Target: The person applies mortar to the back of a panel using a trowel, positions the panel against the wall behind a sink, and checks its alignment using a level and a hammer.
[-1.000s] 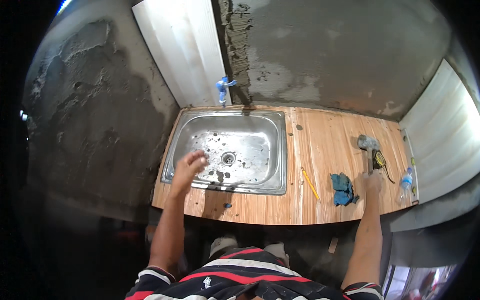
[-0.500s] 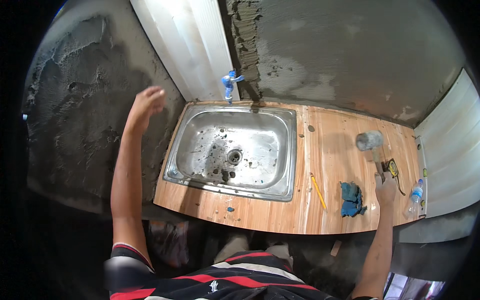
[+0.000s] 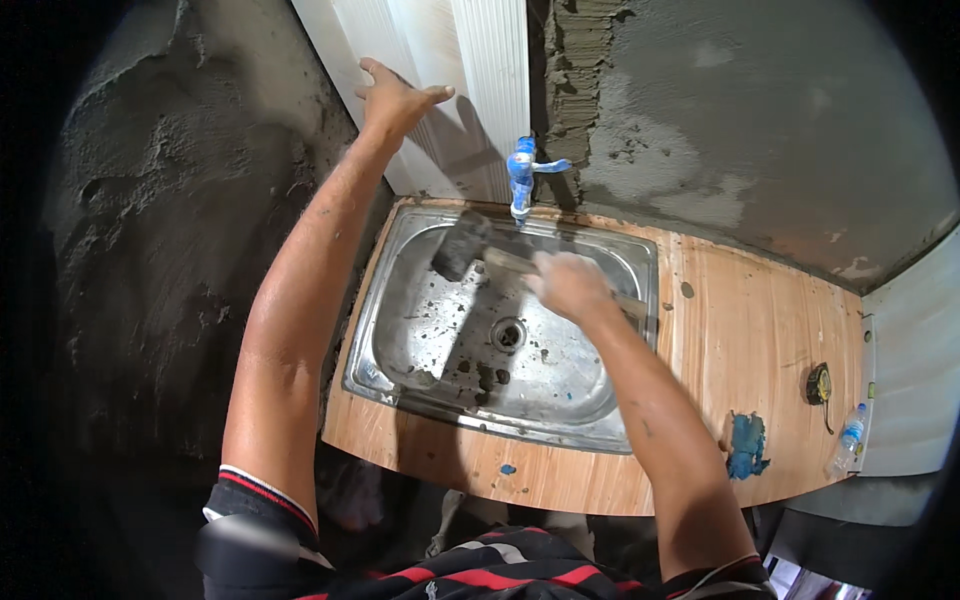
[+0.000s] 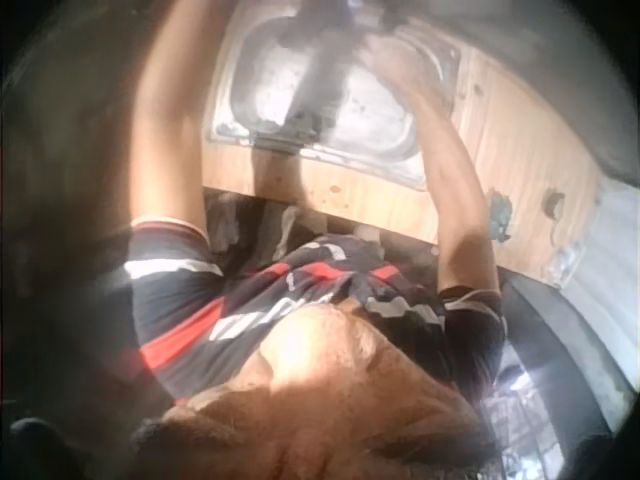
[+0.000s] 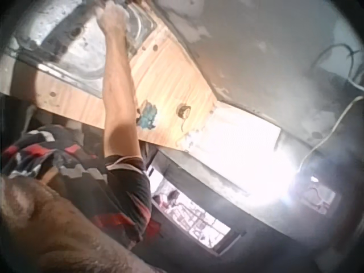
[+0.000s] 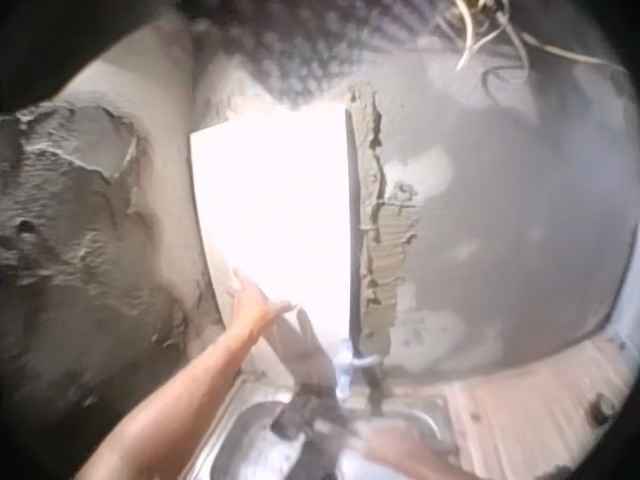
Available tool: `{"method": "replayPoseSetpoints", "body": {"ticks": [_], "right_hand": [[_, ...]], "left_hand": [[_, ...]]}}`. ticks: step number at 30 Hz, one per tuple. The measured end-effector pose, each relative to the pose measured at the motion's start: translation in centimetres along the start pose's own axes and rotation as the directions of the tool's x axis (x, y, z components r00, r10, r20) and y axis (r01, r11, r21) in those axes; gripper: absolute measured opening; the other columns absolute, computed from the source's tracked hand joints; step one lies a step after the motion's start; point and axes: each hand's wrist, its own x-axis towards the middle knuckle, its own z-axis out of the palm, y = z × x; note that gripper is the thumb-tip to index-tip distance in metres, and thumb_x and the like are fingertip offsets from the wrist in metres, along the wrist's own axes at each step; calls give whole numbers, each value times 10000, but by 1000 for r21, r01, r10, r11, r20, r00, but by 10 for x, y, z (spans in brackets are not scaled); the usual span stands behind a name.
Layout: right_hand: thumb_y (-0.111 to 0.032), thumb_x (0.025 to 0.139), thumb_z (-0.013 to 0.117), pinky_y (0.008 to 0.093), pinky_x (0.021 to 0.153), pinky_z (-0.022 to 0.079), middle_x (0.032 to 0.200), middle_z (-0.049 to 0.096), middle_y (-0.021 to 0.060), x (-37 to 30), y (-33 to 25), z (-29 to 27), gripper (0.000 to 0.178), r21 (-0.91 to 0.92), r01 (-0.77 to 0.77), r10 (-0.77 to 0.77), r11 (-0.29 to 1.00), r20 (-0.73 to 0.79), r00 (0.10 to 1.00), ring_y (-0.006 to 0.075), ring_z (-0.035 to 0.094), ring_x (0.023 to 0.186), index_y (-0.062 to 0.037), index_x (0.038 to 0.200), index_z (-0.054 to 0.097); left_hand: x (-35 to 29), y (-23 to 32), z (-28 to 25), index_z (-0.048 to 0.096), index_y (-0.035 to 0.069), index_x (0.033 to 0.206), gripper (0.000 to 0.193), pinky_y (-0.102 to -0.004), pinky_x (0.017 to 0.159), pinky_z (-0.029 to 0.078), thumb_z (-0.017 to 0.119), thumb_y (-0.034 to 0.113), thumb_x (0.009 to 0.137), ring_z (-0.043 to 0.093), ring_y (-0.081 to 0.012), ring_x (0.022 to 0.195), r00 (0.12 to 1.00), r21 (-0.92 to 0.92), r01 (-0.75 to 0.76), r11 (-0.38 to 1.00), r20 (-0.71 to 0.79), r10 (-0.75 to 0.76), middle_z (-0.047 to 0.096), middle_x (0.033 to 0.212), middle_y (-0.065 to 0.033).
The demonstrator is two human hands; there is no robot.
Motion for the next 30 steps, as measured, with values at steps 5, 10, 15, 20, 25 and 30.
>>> {"method": "replayPoseSetpoints", "body": {"ticks": [5,10,15,20,25,30], "right_hand": [[-430,1006,589,543,980,521,1171,700,212,76,-47,20,427,30,116,-117,993,37,992,395,663,1144,-52,1197,647],[-435,1016,584,544,963,544,1241,674,214,123,-44,25,445,9,88,-88,996,45,995,430,652,1163,-72,1268,631],[-439,1015,589,534,916,557,1185,688,220,129,-46,30,429,-20,102,-100,995,63,993,418,673,1114,-68,1225,636],[-441,1015,584,526,941,542,1174,692,220,117,-37,21,423,6,94,-94,996,65,993,422,676,1100,-72,1215,631],[-465,1025,533,546,994,499,1178,694,248,93,-23,18,464,32,33,-34,999,33,999,429,668,1105,-80,1273,612],[-489,996,559,532,969,509,1143,708,247,83,5,24,535,25,78,-78,997,-5,997,430,670,1088,-59,1306,632]], "left_hand": [[4,-28,-13,-112,-118,1556,1416,-465,998,557,922,392,733,581,-634,1153,988,199,-81,977,-111,105,30,1434,-628],[3,-23,-4,-106,-145,1543,1412,-455,843,626,900,452,751,618,-627,1081,981,261,-116,958,-122,152,55,1405,-644],[6,-27,-5,-83,-140,1552,1403,-461,817,628,886,484,753,643,-597,1069,986,267,-102,958,-97,132,80,1389,-654],[0,-22,0,-29,-119,1574,1357,-488,854,616,875,487,763,600,-618,1137,986,288,-73,955,-122,112,67,1461,-603],[1,-32,1,-31,-120,1572,1344,-493,910,597,874,471,773,567,-630,1179,976,308,-83,948,-167,139,72,1485,-577],[-12,-20,10,-18,-121,1570,1339,-503,948,583,885,455,767,498,-641,1258,977,301,-111,947,-140,159,39,1491,-569]]}}
